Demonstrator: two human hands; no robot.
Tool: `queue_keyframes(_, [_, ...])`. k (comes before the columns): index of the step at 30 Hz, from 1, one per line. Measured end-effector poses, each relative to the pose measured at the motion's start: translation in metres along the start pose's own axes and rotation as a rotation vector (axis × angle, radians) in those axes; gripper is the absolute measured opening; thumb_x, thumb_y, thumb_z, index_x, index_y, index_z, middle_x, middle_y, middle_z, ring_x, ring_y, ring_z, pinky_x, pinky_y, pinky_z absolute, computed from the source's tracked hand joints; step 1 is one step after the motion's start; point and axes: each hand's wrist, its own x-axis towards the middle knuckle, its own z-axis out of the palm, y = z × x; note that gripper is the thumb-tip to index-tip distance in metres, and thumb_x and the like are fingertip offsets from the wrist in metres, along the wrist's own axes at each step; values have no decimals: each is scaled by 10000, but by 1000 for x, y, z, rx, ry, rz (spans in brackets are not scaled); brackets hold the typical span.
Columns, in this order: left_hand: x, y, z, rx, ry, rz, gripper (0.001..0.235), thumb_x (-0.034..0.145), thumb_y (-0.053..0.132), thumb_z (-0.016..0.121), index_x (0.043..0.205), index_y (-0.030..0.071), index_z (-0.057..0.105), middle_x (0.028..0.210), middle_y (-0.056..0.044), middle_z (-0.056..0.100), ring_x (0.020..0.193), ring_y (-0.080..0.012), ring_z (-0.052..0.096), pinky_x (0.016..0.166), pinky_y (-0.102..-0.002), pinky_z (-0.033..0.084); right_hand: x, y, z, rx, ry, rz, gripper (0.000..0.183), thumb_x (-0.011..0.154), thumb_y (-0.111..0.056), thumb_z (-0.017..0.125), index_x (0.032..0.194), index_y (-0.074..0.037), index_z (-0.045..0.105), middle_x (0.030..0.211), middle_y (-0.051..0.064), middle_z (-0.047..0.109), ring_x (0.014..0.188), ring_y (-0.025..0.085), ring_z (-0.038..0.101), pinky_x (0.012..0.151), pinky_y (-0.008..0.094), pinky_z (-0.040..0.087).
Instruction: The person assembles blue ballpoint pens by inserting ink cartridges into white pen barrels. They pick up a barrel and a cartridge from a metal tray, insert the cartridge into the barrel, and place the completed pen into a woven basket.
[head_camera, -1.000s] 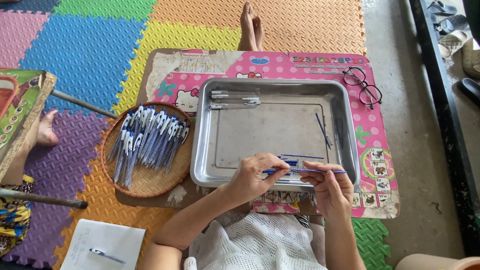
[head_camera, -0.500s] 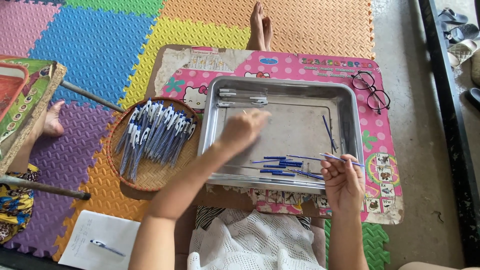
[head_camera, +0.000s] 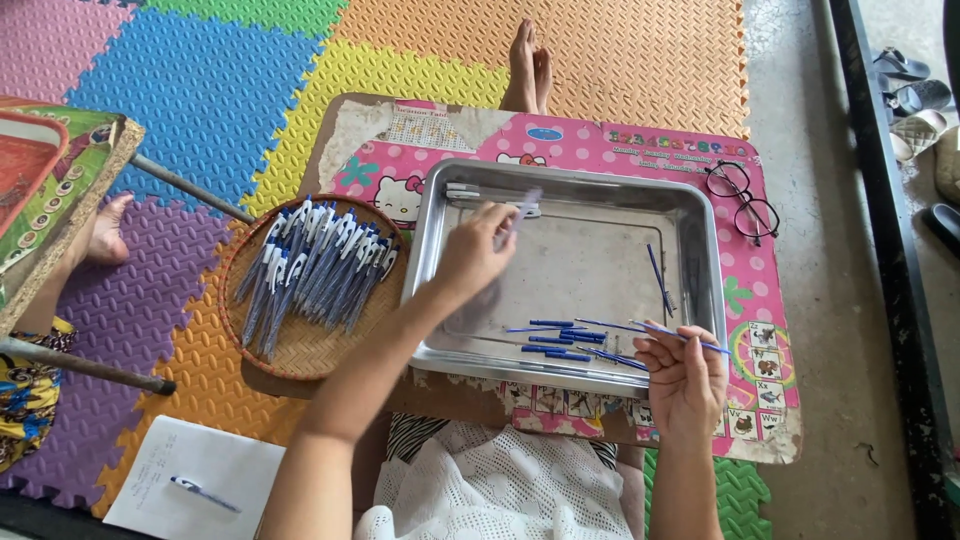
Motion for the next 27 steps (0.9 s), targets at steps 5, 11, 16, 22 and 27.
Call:
queue_keyframes(5, [-46, 112, -56, -1453, 40, -570, 125, 962, 2, 740, 1066, 41, 682, 1002, -124, 761, 862, -197, 744, 809, -242, 686, -14, -19, 73, -174, -135, -166, 205, 1186, -131, 430, 1262, -29, 590, 1232, 260, 723, 1102, 430, 767, 971, 489, 677])
queue_keyframes(11, [-73, 116, -36, -1786, 157, -777, 194, 963, 35, 755, 1125, 106, 675, 1073, -168, 767, 956, -253, 777, 868, -321, 667, -19, -21, 95, -304, -204, -342, 170, 1193, -123, 410, 1248, -46, 552, 1208, 239, 717, 1130, 444, 767, 963, 511, 693])
queue_keyframes(16, [-85, 108, -18, -1756, 134, -698, 217, 1016, 69, 700, 1206, 106, 602, 1130, -198, 737, 1008, -296, 796, 910, -368, 657, -11, -9, 88, -340, -201, -379, 155, 1127, -116, 384, 1149, 7, 477, 1165, 400, 718, 1064, 475, 773, 868, 542, 665])
queue_keyframes(22, [-98, 126, -26, -1478, 173, -537, 222, 988, 55, 729, 1181, 102, 628, 1172, -201, 745, 1058, -286, 780, 949, -377, 636, -14, -11, 90, -229, -222, -182, 197, 1120, -125, 387, 1185, 21, 502, 1224, 388, 722, 1050, 431, 790, 892, 482, 657])
queue_keyframes(27, [-113, 134, -17, -1385, -20, -420, 230, 935, -54, 748, 1136, 36, 683, 1232, -216, 754, 1149, -287, 753, 1011, -427, 613, -17, -5, 89, -4, -259, 4, 230, 1113, -107, 385, 1195, 61, 520, 1327, 429, 649, 1101, 425, 769, 914, 464, 653])
